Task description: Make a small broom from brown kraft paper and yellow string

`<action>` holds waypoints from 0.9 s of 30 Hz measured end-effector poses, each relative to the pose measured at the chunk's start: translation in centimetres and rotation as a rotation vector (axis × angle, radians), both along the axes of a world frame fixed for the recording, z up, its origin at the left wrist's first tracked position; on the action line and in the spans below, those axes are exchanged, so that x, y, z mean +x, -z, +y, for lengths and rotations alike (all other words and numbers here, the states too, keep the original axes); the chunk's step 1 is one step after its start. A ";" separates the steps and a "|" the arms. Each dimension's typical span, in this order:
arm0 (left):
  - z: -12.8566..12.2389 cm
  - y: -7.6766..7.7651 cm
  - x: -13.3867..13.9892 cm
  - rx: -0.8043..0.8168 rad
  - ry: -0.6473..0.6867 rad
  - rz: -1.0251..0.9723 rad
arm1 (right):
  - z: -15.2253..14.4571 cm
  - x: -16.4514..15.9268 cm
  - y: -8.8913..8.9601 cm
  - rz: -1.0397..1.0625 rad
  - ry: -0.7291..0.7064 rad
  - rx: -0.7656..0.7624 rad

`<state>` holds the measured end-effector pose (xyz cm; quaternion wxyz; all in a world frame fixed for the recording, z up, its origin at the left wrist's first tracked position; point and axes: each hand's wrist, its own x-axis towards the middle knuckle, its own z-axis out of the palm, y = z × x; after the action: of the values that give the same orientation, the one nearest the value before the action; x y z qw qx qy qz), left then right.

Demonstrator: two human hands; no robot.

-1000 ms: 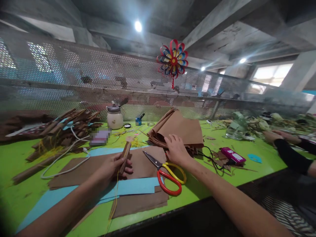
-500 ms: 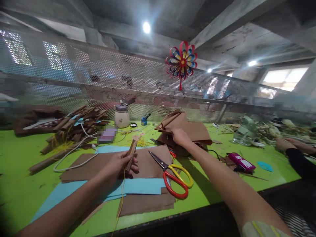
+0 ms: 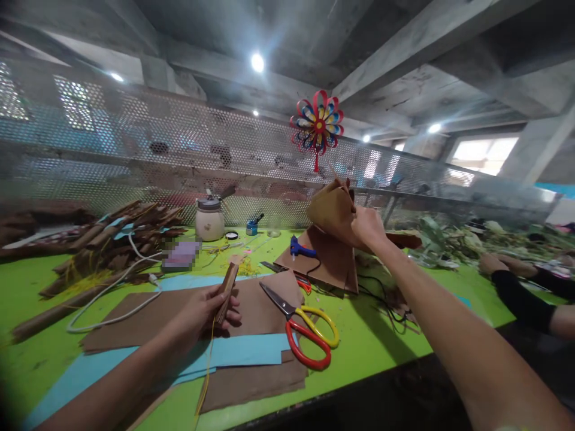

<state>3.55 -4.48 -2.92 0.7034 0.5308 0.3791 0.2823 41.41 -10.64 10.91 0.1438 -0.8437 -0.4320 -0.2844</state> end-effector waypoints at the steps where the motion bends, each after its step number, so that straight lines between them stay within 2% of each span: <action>1: -0.1 -0.1 0.0 -0.006 -0.008 -0.010 | -0.5 0.1 -0.1 0.002 0.022 0.020; 7: 0.0 0.0 0.1 -0.013 -0.013 -0.008 | -4.4 0.0 -1.5 -0.040 0.171 0.144; 10: 0.3 0.2 0.2 -0.001 0.004 0.010 | -4.6 -1.5 -0.9 -0.101 0.164 0.079; 12: 0.2 0.2 0.2 0.005 0.013 0.021 | -3.2 -3.0 0.6 -0.116 0.128 0.016; 15: 0.0 -0.2 0.1 0.014 0.009 0.038 | 0.1 -4.8 3.8 -0.121 0.050 -0.069; 19: -0.1 -0.4 0.1 0.000 -0.024 0.030 | 4.3 -5.9 7.5 -0.097 -0.052 -0.195; 23: 0.2 0.1 0.0 -0.013 -0.020 0.045 | 7.1 -5.9 9.6 -0.089 -0.124 -0.300; 27: 0.6 0.6 0.0 0.002 0.005 0.065 | 8.7 -5.6 11.1 -0.109 -0.168 -0.362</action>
<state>3.56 -3.91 -3.47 0.6910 0.5415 0.3998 0.2636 35.83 -1.98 -0.19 -0.0102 -0.8000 -0.5522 -0.2344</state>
